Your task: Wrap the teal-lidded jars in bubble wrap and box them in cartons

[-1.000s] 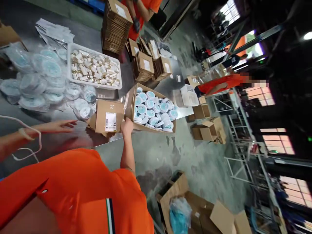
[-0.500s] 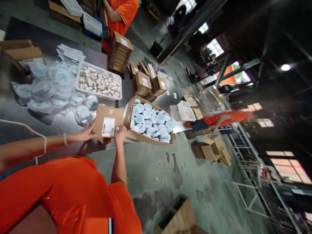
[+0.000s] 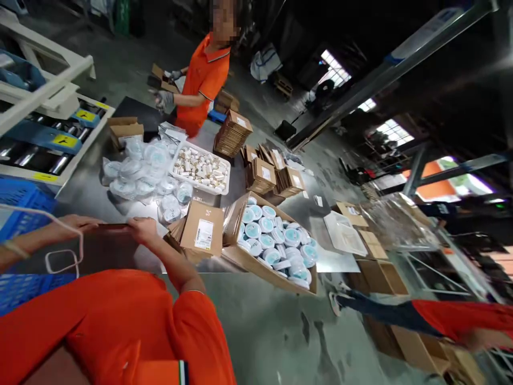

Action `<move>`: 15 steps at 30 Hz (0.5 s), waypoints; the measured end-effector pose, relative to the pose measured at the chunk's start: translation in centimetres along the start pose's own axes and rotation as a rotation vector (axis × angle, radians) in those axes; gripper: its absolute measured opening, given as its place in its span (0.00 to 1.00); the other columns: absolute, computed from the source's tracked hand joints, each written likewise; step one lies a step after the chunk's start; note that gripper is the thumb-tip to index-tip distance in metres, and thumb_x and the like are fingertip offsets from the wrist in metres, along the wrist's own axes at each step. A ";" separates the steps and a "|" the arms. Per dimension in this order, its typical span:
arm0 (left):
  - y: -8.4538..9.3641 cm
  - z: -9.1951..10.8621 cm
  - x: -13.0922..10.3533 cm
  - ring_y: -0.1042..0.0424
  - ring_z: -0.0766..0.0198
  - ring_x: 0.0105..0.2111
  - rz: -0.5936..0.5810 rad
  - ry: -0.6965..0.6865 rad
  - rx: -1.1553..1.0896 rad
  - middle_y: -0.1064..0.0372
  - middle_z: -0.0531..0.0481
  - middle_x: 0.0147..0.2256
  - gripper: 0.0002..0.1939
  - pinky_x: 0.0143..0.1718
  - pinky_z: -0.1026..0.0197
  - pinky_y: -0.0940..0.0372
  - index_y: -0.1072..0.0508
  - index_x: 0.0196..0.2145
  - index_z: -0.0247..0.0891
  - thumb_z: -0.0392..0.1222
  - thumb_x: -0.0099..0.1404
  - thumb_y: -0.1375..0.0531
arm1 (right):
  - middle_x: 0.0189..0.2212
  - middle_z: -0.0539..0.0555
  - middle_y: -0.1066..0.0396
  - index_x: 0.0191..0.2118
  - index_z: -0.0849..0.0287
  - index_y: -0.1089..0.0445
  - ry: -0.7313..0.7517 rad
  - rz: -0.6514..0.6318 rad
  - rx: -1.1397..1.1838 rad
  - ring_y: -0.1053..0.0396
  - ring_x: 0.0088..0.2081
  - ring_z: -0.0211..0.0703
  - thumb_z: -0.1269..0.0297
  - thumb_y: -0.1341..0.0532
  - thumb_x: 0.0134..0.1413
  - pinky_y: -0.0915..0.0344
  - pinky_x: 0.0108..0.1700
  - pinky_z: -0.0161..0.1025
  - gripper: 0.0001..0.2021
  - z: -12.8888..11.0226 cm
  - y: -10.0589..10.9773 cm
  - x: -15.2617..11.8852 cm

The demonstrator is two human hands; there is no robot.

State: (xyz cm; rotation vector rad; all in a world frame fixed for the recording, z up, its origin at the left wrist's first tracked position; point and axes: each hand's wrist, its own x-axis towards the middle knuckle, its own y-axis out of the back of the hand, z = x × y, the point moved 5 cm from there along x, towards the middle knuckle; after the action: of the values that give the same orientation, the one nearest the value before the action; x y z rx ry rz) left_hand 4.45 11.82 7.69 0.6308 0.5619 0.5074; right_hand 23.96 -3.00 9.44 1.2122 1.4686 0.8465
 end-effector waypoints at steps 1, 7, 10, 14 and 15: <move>-0.9 -0.6 -0.3 0.17 0.39 0.55 -0.099 0.074 -0.030 0.12 0.44 0.47 0.42 0.58 0.53 0.26 0.10 0.43 0.45 0.83 0.53 0.40 | 0.52 0.54 0.12 0.54 0.54 0.15 0.015 0.002 0.005 0.17 0.50 0.46 0.57 0.34 0.81 0.33 0.43 0.34 0.10 0.2 -0.1 0.5; -0.1 -1.6 2.2 0.18 0.38 0.55 -0.161 0.243 0.000 0.14 0.36 0.51 0.42 0.59 0.52 0.27 0.10 0.50 0.34 0.73 0.64 0.44 | 0.80 0.63 0.33 0.74 0.54 0.24 0.181 0.157 -0.028 0.39 0.83 0.56 0.64 0.37 0.83 0.37 0.79 0.50 0.21 0.3 -0.6 -1.2; -0.7 1.8 5.1 0.17 0.37 0.54 -0.156 0.196 0.124 0.15 0.31 0.54 0.41 0.58 0.49 0.27 0.10 0.54 0.32 0.70 0.69 0.45 | 0.82 0.64 0.37 0.72 0.56 0.22 0.282 0.132 -0.039 0.43 0.85 0.55 0.66 0.36 0.82 0.44 0.85 0.56 0.20 -1.5 -2.2 -3.2; -4.3 9.3 8.0 0.19 0.37 0.57 -0.176 -0.034 0.365 0.15 0.35 0.55 0.33 0.60 0.47 0.28 0.10 0.53 0.41 0.65 0.75 0.47 | 0.69 0.58 0.19 0.57 0.54 0.13 0.248 0.050 0.173 0.26 0.76 0.51 0.69 0.29 0.76 0.38 0.83 0.54 0.11 -1.5 -2.1 -2.5; -5.0 10.8 8.5 0.19 0.37 0.57 -0.177 -0.102 0.388 0.15 0.36 0.55 0.31 0.62 0.45 0.29 0.10 0.52 0.42 0.63 0.76 0.47 | 0.65 0.57 0.16 0.53 0.55 0.12 0.234 0.041 0.299 0.22 0.73 0.50 0.70 0.28 0.74 0.34 0.80 0.50 0.08 -0.9 -1.5 -1.7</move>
State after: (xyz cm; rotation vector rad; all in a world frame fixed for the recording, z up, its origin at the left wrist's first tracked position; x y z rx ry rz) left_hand 18.80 9.05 8.81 0.9606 0.6184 0.1971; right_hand 22.73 -4.96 8.74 1.4029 1.8145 0.8382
